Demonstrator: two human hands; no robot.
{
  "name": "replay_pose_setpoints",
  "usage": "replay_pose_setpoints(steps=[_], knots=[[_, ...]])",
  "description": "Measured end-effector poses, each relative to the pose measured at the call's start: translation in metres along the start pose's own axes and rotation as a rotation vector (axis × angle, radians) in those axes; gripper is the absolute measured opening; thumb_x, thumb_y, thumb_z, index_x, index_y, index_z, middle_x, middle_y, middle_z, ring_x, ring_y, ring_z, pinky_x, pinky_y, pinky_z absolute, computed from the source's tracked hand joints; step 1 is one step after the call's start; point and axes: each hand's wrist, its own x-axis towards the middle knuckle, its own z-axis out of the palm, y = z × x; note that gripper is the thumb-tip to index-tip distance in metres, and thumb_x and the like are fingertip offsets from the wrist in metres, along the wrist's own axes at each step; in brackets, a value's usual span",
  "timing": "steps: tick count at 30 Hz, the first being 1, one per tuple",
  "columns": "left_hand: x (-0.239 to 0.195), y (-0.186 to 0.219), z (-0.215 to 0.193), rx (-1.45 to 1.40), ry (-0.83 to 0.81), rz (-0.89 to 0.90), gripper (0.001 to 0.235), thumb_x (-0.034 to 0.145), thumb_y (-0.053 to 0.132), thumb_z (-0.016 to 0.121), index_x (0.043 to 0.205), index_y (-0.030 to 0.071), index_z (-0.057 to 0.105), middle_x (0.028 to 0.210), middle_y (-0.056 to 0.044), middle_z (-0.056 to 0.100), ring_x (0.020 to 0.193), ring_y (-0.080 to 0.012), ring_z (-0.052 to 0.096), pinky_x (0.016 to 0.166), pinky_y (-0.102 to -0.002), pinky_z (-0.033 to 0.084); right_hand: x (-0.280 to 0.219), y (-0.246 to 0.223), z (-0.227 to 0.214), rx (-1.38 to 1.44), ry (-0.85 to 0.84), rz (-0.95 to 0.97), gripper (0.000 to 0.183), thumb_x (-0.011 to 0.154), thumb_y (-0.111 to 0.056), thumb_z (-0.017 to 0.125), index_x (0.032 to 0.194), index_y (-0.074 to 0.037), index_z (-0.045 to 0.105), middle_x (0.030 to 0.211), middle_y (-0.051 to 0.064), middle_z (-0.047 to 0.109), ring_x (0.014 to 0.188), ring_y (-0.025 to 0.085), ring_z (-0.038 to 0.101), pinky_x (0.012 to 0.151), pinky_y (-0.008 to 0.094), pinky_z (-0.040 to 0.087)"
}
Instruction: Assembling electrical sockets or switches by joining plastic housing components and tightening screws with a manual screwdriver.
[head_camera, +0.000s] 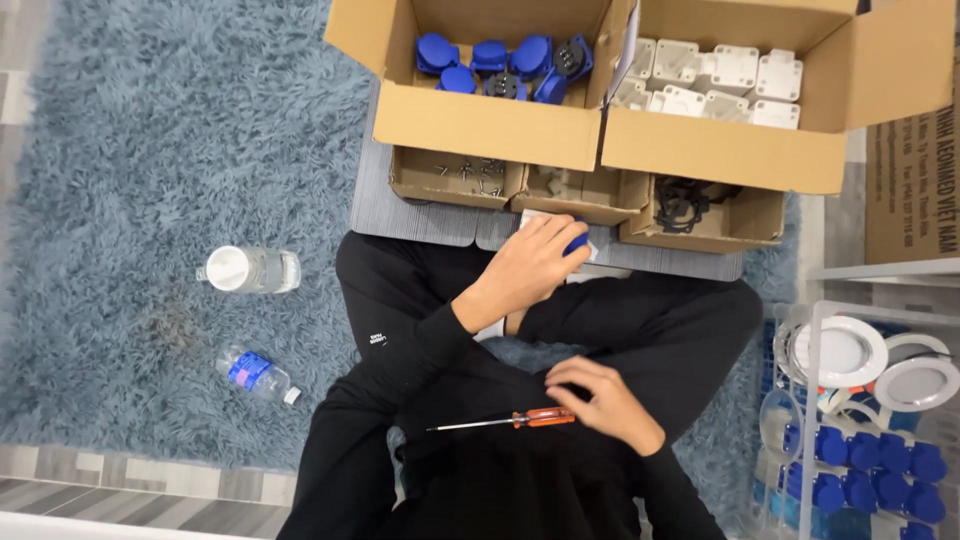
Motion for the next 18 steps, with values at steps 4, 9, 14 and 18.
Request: replay_pose_setpoints(steps=[4,9,14,18], knots=[[-0.008,0.002,0.021,-0.107,0.117,0.072,0.023,0.107,0.025,0.067,0.124,0.011,0.07,0.134,-0.017,0.063,0.127,-0.0379,0.061,0.1,-0.046,0.047,0.012,0.03,-0.024,-0.06,0.235,-0.171,0.011,0.089,-0.011,0.088,0.1,-0.011,0.087,0.105,0.007,0.085,0.098,0.03,0.083,0.087,0.044,0.065],[-0.021,0.035,0.008,-0.689,0.171,-0.155,0.036,0.107,0.036,0.073,0.137,0.016,0.07,0.138,-0.012,0.063,0.127,-0.0371,0.064,0.105,-0.047,0.053,0.021,0.036,-0.037,0.187,0.557,-0.131,0.037,0.108,0.004,0.059,0.144,0.009,0.063,0.141,0.027,0.069,0.124,0.04,0.073,0.106,0.051,0.06],[-0.045,0.068,0.022,-0.943,0.232,-0.322,0.039,0.109,0.028,0.072,0.145,0.012,0.069,0.142,-0.013,0.061,0.131,-0.0343,0.064,0.11,-0.04,0.056,0.02,0.047,-0.02,0.184,0.591,-0.05,0.041,0.113,-0.001,0.054,0.152,0.008,0.059,0.14,0.025,0.071,0.125,0.031,0.07,0.106,0.048,0.058],[-0.062,0.076,0.028,-1.032,0.236,-0.403,0.045,0.108,0.029,0.073,0.149,0.012,0.068,0.14,-0.013,0.058,0.132,-0.0317,0.065,0.114,-0.042,0.055,0.026,0.034,-0.013,0.202,0.619,-0.035,0.034,0.109,0.005,0.059,0.142,0.006,0.067,0.131,0.021,0.077,0.119,0.026,0.074,0.101,0.043,0.061]])
